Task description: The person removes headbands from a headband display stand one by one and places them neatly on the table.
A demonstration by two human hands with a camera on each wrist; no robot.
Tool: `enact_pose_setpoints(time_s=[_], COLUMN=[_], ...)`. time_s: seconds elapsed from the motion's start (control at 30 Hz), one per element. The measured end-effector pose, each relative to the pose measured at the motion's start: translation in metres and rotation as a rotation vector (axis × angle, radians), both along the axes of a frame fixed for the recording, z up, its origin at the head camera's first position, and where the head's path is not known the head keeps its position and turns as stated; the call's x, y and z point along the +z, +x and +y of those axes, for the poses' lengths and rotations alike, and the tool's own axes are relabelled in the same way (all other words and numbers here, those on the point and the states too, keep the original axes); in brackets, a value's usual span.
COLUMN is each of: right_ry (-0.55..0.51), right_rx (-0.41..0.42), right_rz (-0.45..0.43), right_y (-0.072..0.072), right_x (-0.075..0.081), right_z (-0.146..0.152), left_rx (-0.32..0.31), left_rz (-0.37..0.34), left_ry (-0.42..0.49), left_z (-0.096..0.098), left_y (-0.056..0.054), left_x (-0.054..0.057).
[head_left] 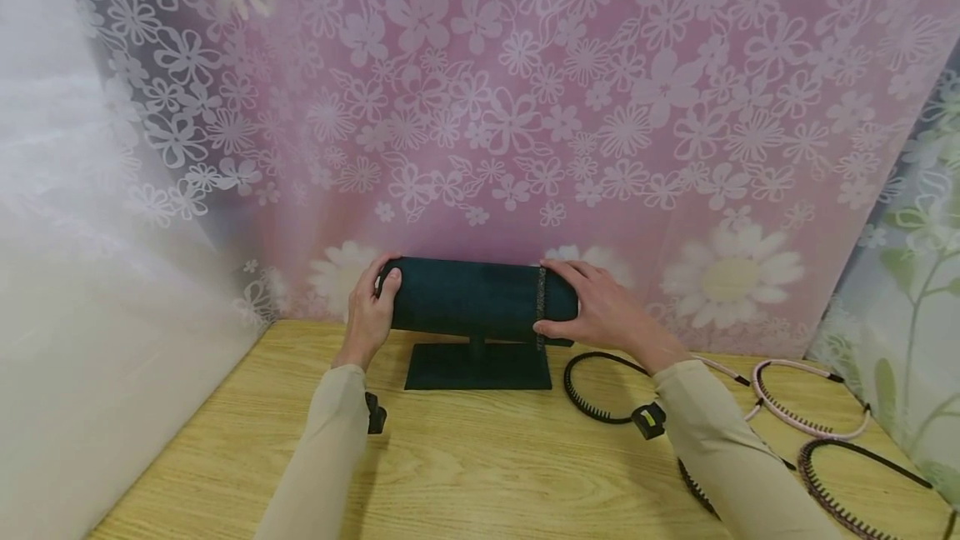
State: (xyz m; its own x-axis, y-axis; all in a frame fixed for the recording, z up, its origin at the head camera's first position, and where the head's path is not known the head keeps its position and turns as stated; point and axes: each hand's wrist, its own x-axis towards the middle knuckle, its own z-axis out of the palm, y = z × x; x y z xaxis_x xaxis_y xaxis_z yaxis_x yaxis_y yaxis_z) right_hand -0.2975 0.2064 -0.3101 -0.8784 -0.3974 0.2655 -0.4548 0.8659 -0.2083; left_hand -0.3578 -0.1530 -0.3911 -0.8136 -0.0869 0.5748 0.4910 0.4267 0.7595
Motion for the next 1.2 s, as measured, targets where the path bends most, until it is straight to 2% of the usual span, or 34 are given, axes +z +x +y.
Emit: enact_pose_setpoints(time_s=[0.4,1.2], right_ry=[-0.017,-0.027], right_rx=[0.007,-0.003], right_rz=[-0.012,-0.03], right_y=[0.001,0.006], right_x=[0.0,-0.003], right_z=[0.009,0.021], left_rx=[0.002,-0.01], left_rz=[0.018,0.001], left_ry=[-0.005,-0.01], left_z=[0.0,0.0], left_y=[-0.001,0.001], left_x=[0.001,0.0])
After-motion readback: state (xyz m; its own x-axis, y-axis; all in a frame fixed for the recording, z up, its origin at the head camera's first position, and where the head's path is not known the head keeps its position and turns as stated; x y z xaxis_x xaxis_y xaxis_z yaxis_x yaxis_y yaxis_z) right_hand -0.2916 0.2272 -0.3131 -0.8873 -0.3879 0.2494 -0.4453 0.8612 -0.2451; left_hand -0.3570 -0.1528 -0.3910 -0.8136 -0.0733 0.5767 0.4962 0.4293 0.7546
